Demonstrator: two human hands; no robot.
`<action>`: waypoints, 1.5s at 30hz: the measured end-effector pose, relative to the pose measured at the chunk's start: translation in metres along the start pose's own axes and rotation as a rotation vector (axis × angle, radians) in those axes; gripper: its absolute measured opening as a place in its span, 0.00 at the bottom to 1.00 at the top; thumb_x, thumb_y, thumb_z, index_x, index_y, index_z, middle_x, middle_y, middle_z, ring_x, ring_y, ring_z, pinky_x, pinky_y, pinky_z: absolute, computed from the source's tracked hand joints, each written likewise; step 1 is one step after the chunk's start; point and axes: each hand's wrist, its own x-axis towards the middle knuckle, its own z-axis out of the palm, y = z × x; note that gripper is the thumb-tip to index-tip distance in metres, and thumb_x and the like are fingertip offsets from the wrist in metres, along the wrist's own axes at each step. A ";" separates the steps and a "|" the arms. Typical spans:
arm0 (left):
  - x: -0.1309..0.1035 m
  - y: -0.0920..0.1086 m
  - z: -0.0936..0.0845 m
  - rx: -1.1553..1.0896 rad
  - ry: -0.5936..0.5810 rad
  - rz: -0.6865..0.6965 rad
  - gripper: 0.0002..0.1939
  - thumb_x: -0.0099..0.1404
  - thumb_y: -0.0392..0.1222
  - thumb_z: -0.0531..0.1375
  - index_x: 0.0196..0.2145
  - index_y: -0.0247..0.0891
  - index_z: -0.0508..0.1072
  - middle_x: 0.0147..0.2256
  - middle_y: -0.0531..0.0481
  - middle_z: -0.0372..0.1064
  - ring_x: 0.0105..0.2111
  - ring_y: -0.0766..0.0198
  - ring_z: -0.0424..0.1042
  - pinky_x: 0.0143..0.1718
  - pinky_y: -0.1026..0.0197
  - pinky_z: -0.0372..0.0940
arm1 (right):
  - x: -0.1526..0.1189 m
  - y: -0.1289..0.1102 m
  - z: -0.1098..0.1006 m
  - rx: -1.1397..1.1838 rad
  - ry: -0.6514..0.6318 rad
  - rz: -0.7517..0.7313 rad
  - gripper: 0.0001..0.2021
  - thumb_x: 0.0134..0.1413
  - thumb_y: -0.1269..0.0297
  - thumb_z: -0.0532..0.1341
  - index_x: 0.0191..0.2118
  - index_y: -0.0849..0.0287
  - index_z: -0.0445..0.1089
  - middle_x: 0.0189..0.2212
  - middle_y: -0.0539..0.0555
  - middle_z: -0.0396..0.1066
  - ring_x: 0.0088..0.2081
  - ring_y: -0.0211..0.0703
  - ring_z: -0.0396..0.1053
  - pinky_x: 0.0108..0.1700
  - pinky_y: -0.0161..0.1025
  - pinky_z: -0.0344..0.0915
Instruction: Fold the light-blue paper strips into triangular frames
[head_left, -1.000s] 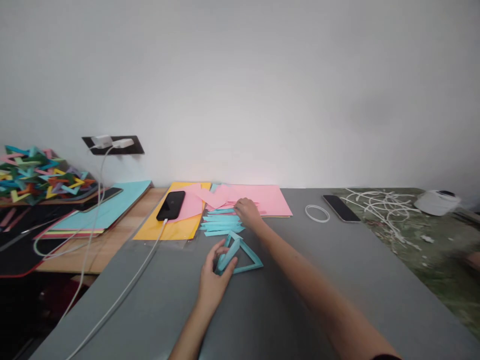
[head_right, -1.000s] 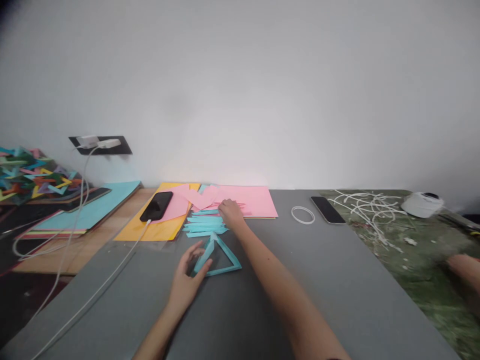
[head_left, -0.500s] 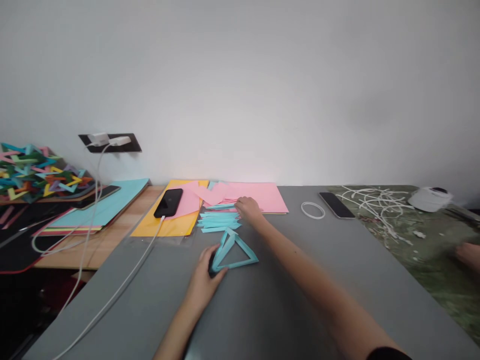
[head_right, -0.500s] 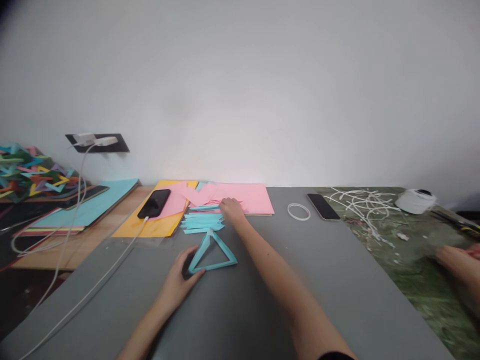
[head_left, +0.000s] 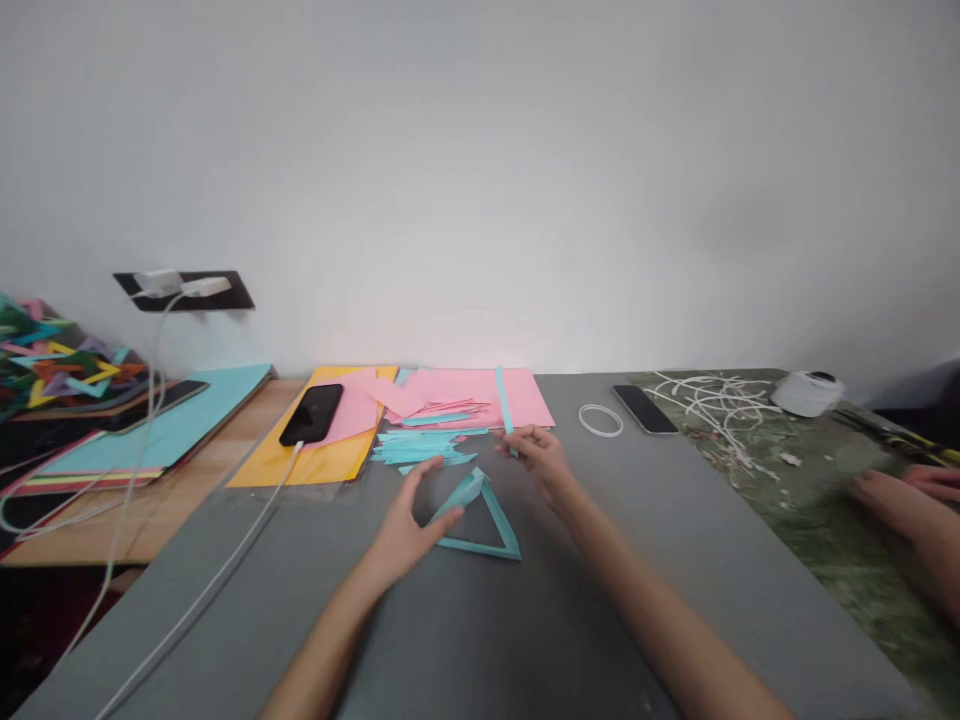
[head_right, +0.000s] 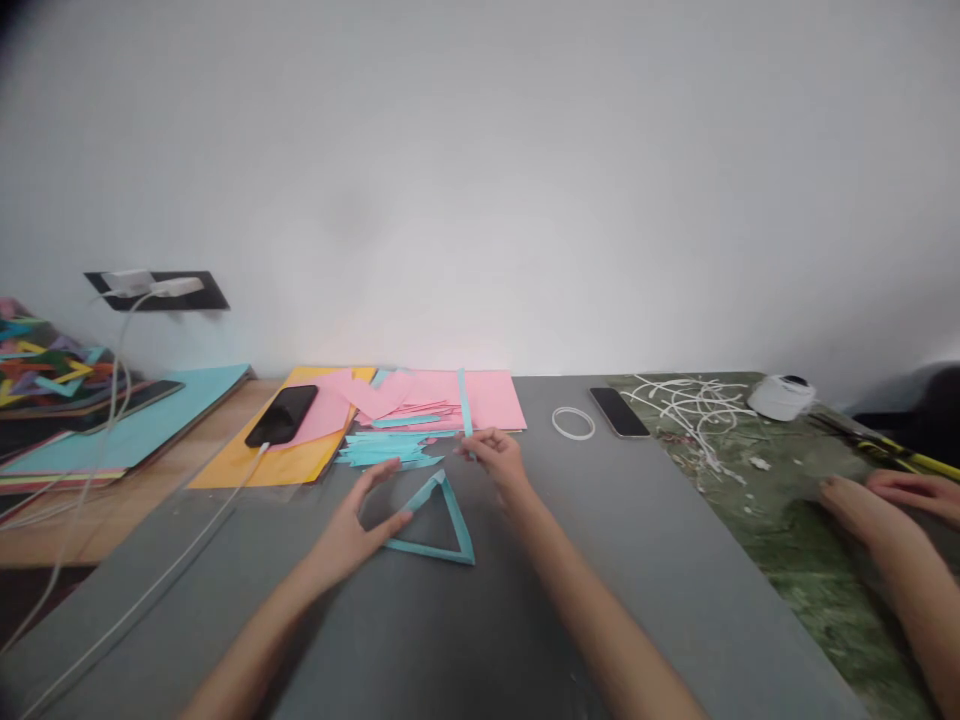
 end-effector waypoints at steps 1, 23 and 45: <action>0.007 0.009 0.002 -0.051 0.026 0.001 0.28 0.51 0.44 0.63 0.50 0.42 0.64 0.51 0.43 0.64 0.51 0.56 0.63 0.54 0.50 0.55 | -0.012 -0.006 -0.001 0.184 -0.017 0.087 0.12 0.42 0.57 0.63 0.24 0.58 0.61 0.29 0.53 0.74 0.25 0.40 0.71 0.32 0.40 0.66; -0.005 0.058 0.050 -0.414 0.157 -0.157 0.15 0.47 0.45 0.65 0.33 0.34 0.75 0.28 0.48 0.73 0.24 0.66 0.70 0.27 0.64 0.68 | -0.112 -0.045 -0.010 -0.039 -0.186 0.076 0.11 0.44 0.62 0.64 0.29 0.55 0.60 0.30 0.49 0.65 0.32 0.38 0.64 0.37 0.36 0.61; 0.005 0.024 0.044 -0.159 0.303 0.002 0.11 0.54 0.45 0.61 0.34 0.37 0.73 0.35 0.46 0.73 0.36 0.62 0.71 0.39 0.61 0.65 | -0.069 -0.042 0.012 0.080 -0.094 0.155 0.11 0.43 0.56 0.63 0.28 0.58 0.69 0.24 0.49 0.67 0.27 0.36 0.63 0.31 0.34 0.60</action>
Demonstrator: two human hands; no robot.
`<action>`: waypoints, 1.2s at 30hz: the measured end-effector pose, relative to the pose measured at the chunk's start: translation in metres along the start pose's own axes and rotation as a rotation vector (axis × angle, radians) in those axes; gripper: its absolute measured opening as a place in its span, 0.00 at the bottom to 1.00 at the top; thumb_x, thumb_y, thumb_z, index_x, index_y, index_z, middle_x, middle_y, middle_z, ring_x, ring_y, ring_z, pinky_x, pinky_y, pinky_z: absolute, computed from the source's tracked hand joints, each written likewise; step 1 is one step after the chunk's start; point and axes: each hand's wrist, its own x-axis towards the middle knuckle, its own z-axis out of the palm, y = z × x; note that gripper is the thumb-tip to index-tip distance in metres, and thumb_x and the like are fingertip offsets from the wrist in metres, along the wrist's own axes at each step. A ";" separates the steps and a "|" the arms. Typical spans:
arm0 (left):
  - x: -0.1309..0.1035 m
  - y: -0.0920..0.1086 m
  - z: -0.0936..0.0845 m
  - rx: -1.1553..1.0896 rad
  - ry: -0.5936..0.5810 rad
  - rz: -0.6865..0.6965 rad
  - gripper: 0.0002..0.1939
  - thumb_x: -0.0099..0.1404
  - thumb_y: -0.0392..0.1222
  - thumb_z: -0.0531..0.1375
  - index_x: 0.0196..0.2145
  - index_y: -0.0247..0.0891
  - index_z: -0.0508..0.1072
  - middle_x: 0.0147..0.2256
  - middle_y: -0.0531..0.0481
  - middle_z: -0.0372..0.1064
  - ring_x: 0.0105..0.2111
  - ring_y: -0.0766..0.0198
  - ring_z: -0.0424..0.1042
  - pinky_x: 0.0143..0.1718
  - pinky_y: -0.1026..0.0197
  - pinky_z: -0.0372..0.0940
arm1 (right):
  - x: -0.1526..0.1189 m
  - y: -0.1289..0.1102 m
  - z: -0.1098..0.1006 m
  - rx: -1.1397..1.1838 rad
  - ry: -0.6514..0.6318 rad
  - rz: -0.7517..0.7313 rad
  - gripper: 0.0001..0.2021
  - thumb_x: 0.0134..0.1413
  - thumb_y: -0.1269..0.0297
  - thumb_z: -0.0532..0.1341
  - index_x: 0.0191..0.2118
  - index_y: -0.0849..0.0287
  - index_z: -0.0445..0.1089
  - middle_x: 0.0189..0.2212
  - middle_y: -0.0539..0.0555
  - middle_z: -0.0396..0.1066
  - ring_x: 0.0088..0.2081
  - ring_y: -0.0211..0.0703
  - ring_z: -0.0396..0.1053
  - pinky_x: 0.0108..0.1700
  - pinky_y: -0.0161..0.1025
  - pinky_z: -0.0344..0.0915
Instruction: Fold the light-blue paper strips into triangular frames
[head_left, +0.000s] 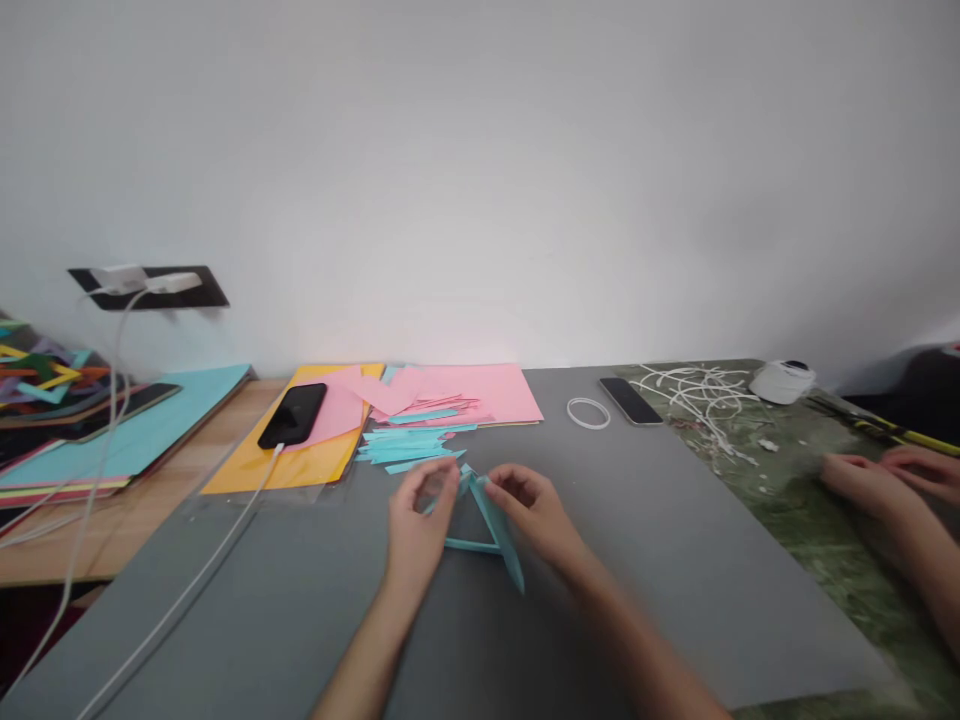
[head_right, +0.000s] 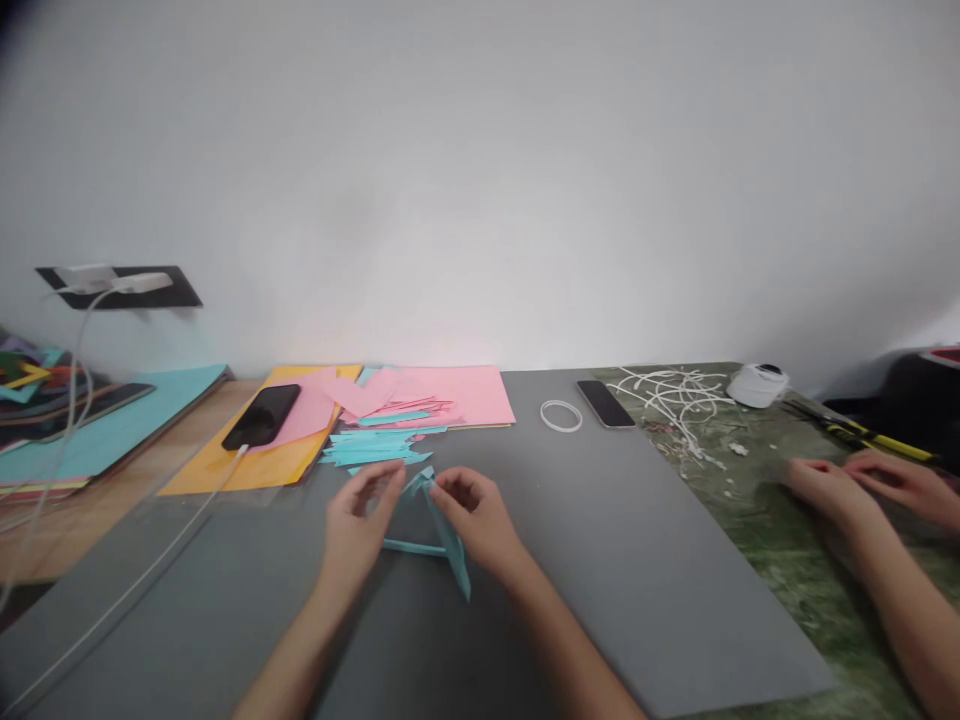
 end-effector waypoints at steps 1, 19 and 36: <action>0.006 -0.003 -0.001 0.045 0.012 0.019 0.11 0.55 0.46 0.60 0.32 0.37 0.73 0.34 0.47 0.72 0.35 0.62 0.70 0.38 0.61 0.65 | 0.005 -0.003 -0.001 -0.004 -0.003 0.002 0.11 0.43 0.56 0.63 0.28 0.59 0.69 0.24 0.49 0.67 0.28 0.37 0.63 0.31 0.34 0.60; 0.026 -0.005 0.010 -0.441 -0.372 -0.480 0.18 0.51 0.43 0.65 0.41 0.37 0.73 0.32 0.49 0.73 0.28 0.68 0.71 0.27 0.68 0.63 | 0.026 0.007 -0.010 -0.088 -0.004 -0.054 0.08 0.45 0.59 0.60 0.30 0.59 0.68 0.25 0.49 0.67 0.28 0.37 0.63 0.33 0.34 0.59; 0.035 -0.027 -0.003 -0.826 -0.305 -0.631 0.19 0.53 0.31 0.63 0.44 0.36 0.70 0.29 0.52 0.74 0.25 0.73 0.71 0.29 0.73 0.66 | 0.042 -0.027 0.009 -0.072 -0.180 -0.068 0.09 0.45 0.59 0.62 0.31 0.59 0.70 0.28 0.50 0.69 0.32 0.37 0.66 0.38 0.36 0.61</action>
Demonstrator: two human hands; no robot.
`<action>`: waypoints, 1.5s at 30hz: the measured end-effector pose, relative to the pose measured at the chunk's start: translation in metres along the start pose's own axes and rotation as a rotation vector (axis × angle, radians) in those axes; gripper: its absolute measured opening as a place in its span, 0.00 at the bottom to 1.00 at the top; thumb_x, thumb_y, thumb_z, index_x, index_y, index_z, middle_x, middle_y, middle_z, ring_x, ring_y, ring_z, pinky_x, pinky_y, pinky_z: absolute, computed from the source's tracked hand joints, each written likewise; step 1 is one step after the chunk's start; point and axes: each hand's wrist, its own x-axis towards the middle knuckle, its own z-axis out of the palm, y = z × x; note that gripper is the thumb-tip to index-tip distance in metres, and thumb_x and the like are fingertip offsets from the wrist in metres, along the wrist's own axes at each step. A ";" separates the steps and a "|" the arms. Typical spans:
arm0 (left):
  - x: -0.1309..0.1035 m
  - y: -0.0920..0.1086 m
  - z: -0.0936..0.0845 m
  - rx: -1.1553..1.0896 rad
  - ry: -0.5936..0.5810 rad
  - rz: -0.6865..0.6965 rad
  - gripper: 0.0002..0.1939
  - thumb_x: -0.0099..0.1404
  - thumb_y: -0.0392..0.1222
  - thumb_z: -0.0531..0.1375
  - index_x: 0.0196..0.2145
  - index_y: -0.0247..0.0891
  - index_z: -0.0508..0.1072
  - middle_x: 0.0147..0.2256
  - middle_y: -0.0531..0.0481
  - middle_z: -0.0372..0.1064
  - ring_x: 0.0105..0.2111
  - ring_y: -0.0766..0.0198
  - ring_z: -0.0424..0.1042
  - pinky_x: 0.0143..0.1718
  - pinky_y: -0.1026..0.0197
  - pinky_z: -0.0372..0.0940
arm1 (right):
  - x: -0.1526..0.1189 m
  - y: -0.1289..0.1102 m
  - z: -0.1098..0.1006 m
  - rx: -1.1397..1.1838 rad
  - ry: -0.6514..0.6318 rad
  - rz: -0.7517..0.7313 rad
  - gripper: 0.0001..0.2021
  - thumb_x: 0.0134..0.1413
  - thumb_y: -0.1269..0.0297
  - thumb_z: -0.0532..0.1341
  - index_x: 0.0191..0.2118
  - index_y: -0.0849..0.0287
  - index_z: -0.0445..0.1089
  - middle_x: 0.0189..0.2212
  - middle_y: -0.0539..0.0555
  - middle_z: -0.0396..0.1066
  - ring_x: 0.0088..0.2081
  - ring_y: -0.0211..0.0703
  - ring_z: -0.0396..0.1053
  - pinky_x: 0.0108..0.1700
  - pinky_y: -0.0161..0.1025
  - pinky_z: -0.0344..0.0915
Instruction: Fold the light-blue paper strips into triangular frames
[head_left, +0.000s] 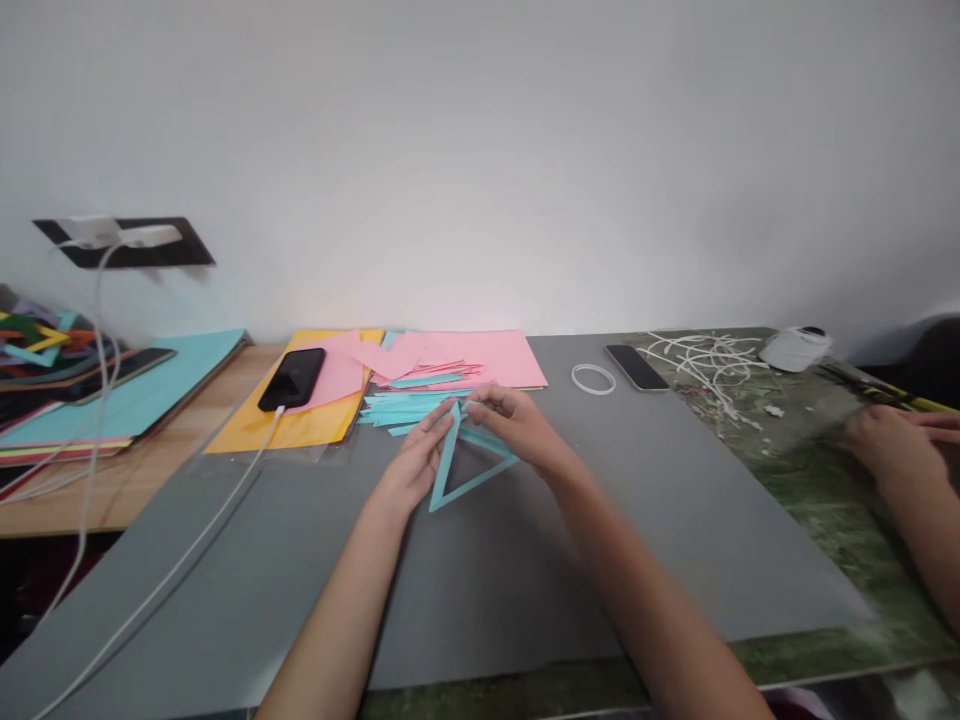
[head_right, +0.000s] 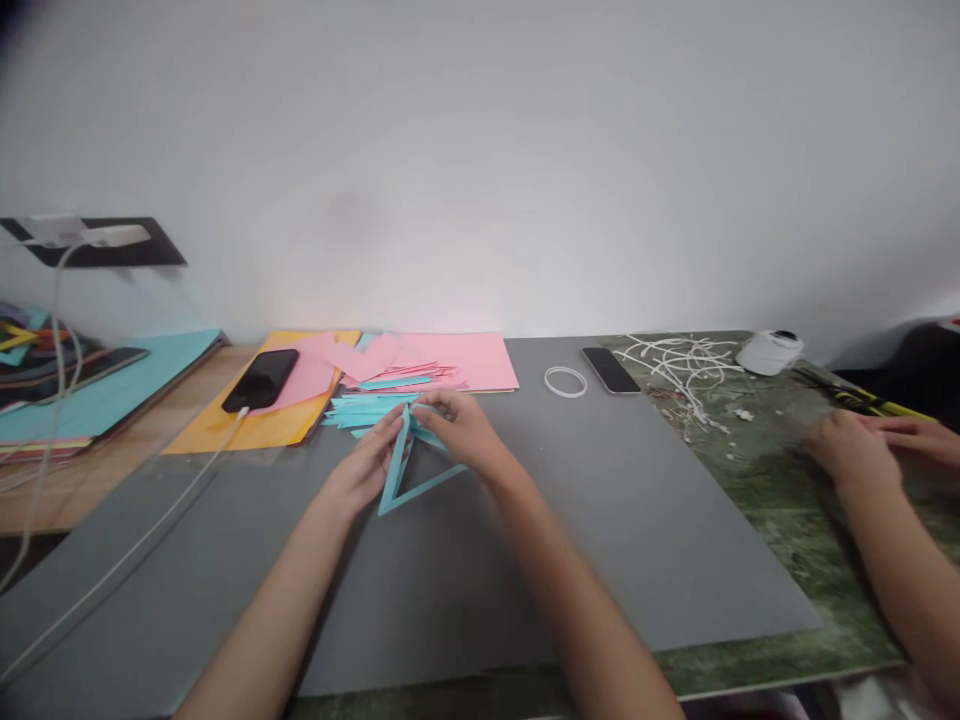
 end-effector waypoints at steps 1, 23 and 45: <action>0.000 0.000 -0.001 -0.004 -0.001 0.007 0.19 0.53 0.31 0.63 0.44 0.36 0.71 0.28 0.52 0.74 0.25 0.73 0.71 0.28 0.73 0.66 | 0.003 0.001 0.002 -0.038 -0.008 0.005 0.09 0.45 0.59 0.61 0.30 0.59 0.70 0.29 0.50 0.69 0.33 0.37 0.66 0.39 0.36 0.60; -0.011 -0.001 0.010 0.149 0.054 0.068 0.18 0.46 0.34 0.68 0.37 0.35 0.73 0.29 0.52 0.75 0.24 0.73 0.71 0.29 0.72 0.65 | -0.011 0.012 0.002 0.019 0.166 0.192 0.12 0.39 0.57 0.64 0.28 0.61 0.72 0.25 0.50 0.71 0.28 0.36 0.65 0.34 0.36 0.59; -0.012 -0.002 0.010 0.139 0.051 0.040 0.18 0.46 0.34 0.68 0.38 0.35 0.72 0.29 0.51 0.75 0.25 0.71 0.72 0.31 0.68 0.64 | -0.013 0.012 0.002 0.048 0.201 0.184 0.11 0.39 0.58 0.65 0.28 0.61 0.72 0.25 0.50 0.71 0.27 0.36 0.66 0.34 0.35 0.61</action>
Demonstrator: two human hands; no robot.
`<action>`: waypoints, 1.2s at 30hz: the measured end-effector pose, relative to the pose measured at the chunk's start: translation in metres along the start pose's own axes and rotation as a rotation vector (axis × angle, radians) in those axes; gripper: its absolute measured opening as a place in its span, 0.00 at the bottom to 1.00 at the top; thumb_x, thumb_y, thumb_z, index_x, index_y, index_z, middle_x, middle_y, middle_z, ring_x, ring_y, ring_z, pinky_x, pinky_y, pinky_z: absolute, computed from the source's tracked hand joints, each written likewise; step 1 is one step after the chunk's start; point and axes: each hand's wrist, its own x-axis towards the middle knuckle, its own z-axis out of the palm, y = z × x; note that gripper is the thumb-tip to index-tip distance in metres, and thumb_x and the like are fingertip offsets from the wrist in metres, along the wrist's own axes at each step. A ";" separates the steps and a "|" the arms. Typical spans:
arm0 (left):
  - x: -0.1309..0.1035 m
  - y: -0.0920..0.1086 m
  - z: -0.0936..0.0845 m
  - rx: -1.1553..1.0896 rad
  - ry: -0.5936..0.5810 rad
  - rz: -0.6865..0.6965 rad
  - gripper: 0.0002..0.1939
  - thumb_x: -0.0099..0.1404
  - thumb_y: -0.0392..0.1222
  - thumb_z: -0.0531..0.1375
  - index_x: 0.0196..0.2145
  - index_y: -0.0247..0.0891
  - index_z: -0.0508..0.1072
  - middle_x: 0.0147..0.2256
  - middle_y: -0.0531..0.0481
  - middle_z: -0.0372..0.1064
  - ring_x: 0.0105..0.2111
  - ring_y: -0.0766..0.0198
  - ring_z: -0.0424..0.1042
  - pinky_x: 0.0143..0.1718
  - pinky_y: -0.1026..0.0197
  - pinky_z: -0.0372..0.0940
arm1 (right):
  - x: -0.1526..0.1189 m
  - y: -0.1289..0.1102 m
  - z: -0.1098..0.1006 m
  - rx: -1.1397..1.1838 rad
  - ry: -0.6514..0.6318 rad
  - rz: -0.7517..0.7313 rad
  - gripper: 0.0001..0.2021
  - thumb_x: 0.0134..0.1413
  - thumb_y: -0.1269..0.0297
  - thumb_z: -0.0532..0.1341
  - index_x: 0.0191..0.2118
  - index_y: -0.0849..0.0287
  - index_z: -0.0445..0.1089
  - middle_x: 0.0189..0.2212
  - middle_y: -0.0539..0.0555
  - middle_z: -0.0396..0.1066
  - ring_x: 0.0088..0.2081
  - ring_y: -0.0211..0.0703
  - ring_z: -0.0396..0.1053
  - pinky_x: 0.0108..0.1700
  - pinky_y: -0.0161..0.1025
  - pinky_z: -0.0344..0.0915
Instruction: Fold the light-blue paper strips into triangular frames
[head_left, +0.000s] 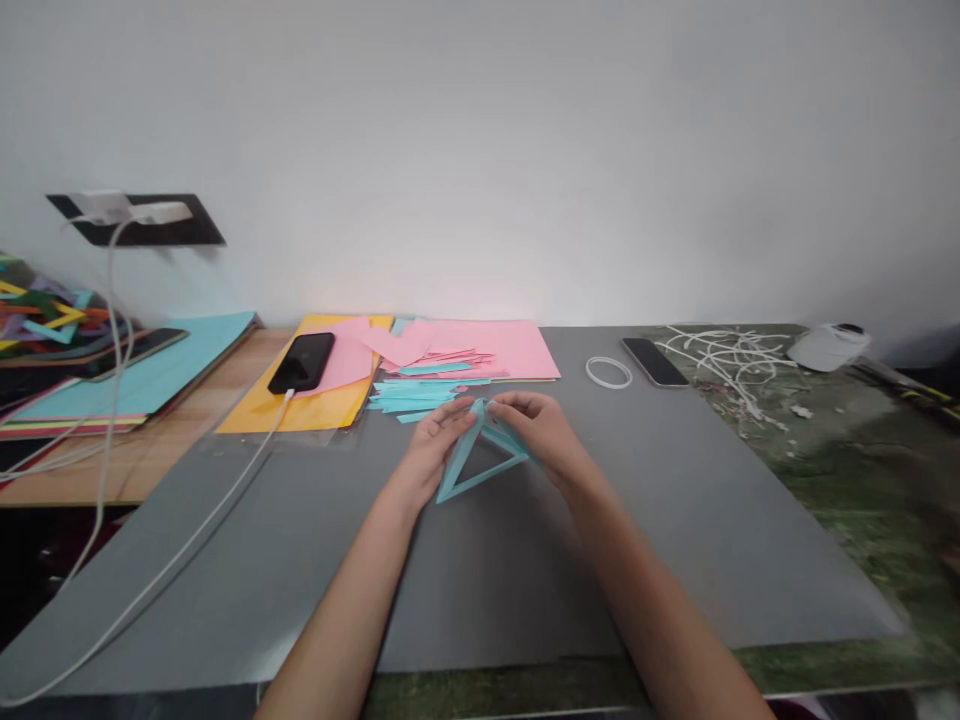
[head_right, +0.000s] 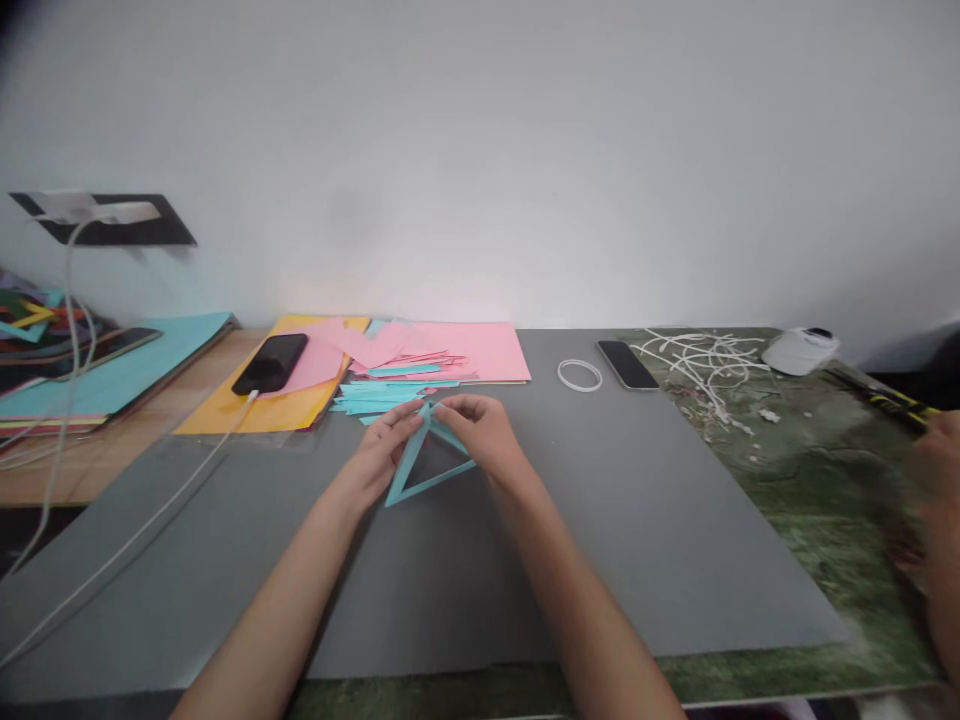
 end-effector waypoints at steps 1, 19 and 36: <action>0.000 0.000 0.000 0.000 0.001 0.001 0.19 0.46 0.34 0.68 0.38 0.35 0.72 0.29 0.51 0.75 0.25 0.71 0.71 0.31 0.68 0.64 | 0.000 0.000 0.000 -0.003 -0.002 -0.001 0.11 0.38 0.58 0.65 0.28 0.61 0.72 0.25 0.50 0.71 0.27 0.36 0.66 0.34 0.35 0.61; 0.001 -0.001 0.000 -0.029 0.006 -0.015 0.20 0.45 0.34 0.68 0.38 0.35 0.73 0.25 0.52 0.74 0.23 0.71 0.71 0.29 0.69 0.64 | -0.001 -0.001 0.000 -0.029 0.032 0.018 0.13 0.36 0.56 0.65 0.27 0.61 0.72 0.25 0.52 0.72 0.27 0.37 0.67 0.33 0.36 0.62; 0.000 -0.002 0.001 0.001 0.016 0.012 0.18 0.44 0.33 0.68 0.36 0.34 0.74 0.27 0.51 0.75 0.25 0.70 0.72 0.31 0.69 0.64 | -0.001 0.000 0.000 -0.047 0.045 -0.004 0.13 0.36 0.56 0.65 0.27 0.61 0.72 0.25 0.52 0.73 0.28 0.39 0.68 0.33 0.37 0.62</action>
